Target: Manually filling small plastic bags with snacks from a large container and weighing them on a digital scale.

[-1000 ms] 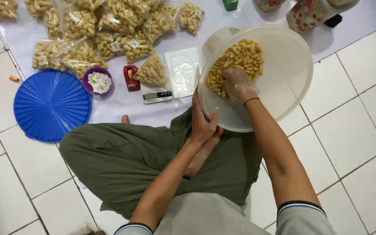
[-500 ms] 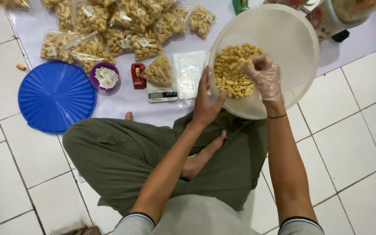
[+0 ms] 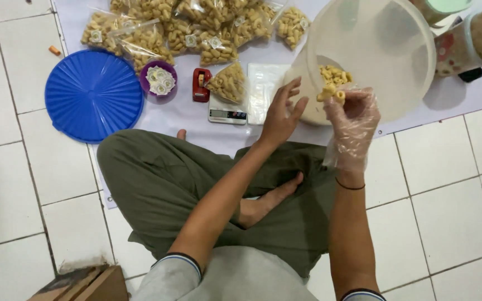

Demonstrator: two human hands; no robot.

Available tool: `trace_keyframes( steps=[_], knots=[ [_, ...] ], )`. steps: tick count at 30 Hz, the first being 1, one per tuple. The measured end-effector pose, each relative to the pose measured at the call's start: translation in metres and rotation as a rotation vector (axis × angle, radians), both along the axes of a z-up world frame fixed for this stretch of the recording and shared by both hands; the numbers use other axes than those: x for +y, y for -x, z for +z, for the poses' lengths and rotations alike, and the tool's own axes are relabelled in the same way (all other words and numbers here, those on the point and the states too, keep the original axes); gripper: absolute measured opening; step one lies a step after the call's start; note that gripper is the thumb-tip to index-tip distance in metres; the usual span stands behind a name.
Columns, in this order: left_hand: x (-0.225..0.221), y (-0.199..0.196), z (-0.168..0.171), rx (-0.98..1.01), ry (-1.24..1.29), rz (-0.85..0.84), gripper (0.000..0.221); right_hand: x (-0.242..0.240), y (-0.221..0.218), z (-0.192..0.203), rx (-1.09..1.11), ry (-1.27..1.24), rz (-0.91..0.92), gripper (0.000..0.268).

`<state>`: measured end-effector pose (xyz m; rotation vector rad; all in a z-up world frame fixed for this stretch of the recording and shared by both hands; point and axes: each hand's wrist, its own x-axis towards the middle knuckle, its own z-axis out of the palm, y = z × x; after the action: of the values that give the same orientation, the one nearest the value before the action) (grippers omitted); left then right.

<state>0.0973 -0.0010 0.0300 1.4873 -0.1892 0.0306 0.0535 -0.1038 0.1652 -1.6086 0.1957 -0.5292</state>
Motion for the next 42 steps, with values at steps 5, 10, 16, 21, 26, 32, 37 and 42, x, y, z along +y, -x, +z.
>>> trace_keyframes(
  steps=[5,10,16,21,26,32,37,42],
  knots=[
    [0.065,0.056,-0.022,-0.101,-0.299,0.397,0.023,0.04,-0.006,-0.058,0.208,0.14,0.107,0.029],
    [0.083,0.076,-0.041,0.039,-0.491,0.413,0.034,0.054,-0.027,-0.127,0.527,0.534,0.14,0.029],
    [0.068,0.072,-0.05,0.094,-0.631,0.23,0.061,0.066,-0.051,-0.16,0.445,0.669,0.122,0.032],
    [0.063,0.076,-0.063,0.209,-0.506,0.243,0.072,0.096,-0.053,-0.149,0.384,0.264,0.019,0.026],
    [0.062,0.078,-0.057,0.155,-0.485,0.267,0.063,0.085,-0.029,-0.137,0.371,0.181,-0.068,0.021],
    [0.056,0.084,-0.075,0.194,-0.509,0.241,0.039,0.055,-0.02,-0.151,0.298,0.099,-0.021,0.022],
    [0.06,0.089,-0.074,0.298,-0.502,0.107,0.021,0.052,-0.022,-0.137,0.271,0.255,0.071,0.022],
    [0.067,0.084,-0.062,0.277,-0.464,0.172,0.028,0.051,-0.025,-0.123,0.368,0.637,0.079,0.023]
  ],
)
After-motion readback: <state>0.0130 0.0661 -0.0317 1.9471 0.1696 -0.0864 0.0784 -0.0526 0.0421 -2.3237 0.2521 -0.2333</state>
